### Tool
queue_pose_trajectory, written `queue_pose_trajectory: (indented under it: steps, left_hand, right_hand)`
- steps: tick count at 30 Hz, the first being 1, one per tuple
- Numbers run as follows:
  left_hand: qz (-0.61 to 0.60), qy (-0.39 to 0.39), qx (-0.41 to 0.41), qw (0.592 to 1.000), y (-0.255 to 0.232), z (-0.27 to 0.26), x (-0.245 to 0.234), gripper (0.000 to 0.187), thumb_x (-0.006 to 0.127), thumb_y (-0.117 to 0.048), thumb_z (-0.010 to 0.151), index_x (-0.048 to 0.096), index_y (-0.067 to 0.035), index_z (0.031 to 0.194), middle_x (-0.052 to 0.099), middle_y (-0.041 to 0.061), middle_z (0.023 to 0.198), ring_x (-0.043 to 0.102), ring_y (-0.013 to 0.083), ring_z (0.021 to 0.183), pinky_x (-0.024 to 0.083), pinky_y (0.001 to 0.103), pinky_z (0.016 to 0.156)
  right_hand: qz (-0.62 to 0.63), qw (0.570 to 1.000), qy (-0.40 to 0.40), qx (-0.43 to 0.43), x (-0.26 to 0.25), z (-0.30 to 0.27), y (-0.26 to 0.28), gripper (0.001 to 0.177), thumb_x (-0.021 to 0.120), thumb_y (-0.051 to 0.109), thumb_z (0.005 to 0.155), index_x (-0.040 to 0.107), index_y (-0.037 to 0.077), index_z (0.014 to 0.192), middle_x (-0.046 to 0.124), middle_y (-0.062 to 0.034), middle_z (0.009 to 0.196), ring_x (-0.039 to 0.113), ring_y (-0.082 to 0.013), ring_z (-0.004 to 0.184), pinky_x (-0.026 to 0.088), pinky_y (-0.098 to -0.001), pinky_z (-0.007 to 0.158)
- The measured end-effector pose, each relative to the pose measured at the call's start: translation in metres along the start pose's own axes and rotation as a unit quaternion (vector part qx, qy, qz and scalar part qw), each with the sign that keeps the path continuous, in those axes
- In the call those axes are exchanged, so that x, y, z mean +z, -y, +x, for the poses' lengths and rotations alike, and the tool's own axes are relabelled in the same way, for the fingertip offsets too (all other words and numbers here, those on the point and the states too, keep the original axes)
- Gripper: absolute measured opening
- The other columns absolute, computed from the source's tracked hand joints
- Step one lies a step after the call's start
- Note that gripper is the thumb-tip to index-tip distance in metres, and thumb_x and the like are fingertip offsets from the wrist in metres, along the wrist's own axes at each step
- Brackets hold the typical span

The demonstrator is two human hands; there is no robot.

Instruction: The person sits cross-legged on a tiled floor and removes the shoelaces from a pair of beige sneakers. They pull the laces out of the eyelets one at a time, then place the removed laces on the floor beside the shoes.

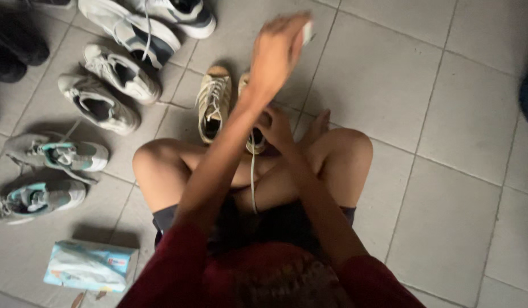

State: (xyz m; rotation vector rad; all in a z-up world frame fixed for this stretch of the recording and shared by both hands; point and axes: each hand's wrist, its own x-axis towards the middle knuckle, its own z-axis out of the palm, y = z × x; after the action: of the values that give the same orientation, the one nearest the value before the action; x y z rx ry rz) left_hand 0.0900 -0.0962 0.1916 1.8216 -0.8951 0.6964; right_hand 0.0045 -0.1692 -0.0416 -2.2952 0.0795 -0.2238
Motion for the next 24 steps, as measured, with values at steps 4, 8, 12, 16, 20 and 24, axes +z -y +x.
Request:
queue_pose_trajectory:
  steps: [4,8,12,16,20,24]
  left_hand:
    - [0.045,0.268,0.028,0.962,-0.002,0.019,-0.019,0.064,0.064,0.002,0.086,0.055,-0.012,0.148,0.069,0.020,0.117,0.065,0.0384,0.114,0.051,0.049,0.098]
    - [0.074,0.298,-0.087,0.948,0.041,-0.044,-0.042,0.067,0.066,0.000,0.087,0.052,-0.015,0.151,0.061,0.020,0.137,0.060,0.0404,0.122,0.049,0.048,0.104]
    - [0.125,0.383,-0.348,0.846,0.073,-0.135,-0.044,0.051,0.068,-0.031,0.095,0.054,-0.010,0.140,0.067,0.028,0.115,0.064,0.0455,0.109,0.052,0.053,0.095]
    - [0.073,0.135,-0.255,0.955,0.072,-0.206,-0.027,0.032,0.069,-0.018,0.091,0.069,-0.003,0.119,0.069,0.025,0.113,0.067,0.0451,0.103,0.054,0.051,0.089]
    - [0.124,0.042,-0.212,0.968,0.067,-0.231,-0.014,0.033,0.065,-0.006,0.085,0.068,-0.001,0.117,0.067,0.023,0.122,0.063,0.0429,0.111,0.051,0.048,0.096]
    - [0.084,0.050,-0.218,0.971,0.058,-0.232,-0.019,0.032,0.063,-0.003,0.086,0.072,-0.006,0.117,0.065,0.018,0.110,0.060,0.0398,0.106,0.050,0.047,0.093]
  right_hand:
    - [0.054,0.998,-0.027,0.032,0.006,-0.005,-0.003,0.056,0.066,0.051,0.092,0.068,0.008,0.127,0.072,-0.0231,0.110,0.068,-0.0419,0.104,0.051,-0.0456,0.090]
    - [0.141,0.984,-0.027,0.101,0.010,-0.008,-0.012,0.075,0.047,0.075,0.090,0.074,0.011,0.117,0.077,-0.0164,0.110,0.074,-0.0344,0.106,0.053,-0.0428,0.092]
    - [0.002,0.987,0.009,0.162,0.000,-0.013,-0.015,0.078,0.043,0.076,0.095,0.079,0.008,0.109,0.075,-0.0182,0.100,0.070,-0.0356,0.100,0.053,-0.0456,0.088]
    - [0.147,0.949,0.136,0.244,-0.013,-0.008,0.002,0.082,0.047,0.072,0.105,0.072,-0.006,0.099,0.069,-0.0206,0.088,0.066,-0.0323,0.080,0.051,-0.0447,0.072]
    - [0.404,0.863,0.233,0.193,-0.021,0.016,0.021,0.062,0.043,0.064,0.102,0.077,0.013,0.111,0.073,-0.0086,0.084,0.061,-0.0202,0.065,0.048,-0.0331,0.061]
    - [0.101,0.976,0.143,-0.129,-0.018,0.059,0.032,0.026,0.068,0.027,0.096,0.074,0.004,0.106,0.075,-0.0139,0.100,0.073,-0.0294,0.089,0.057,-0.0397,0.079]
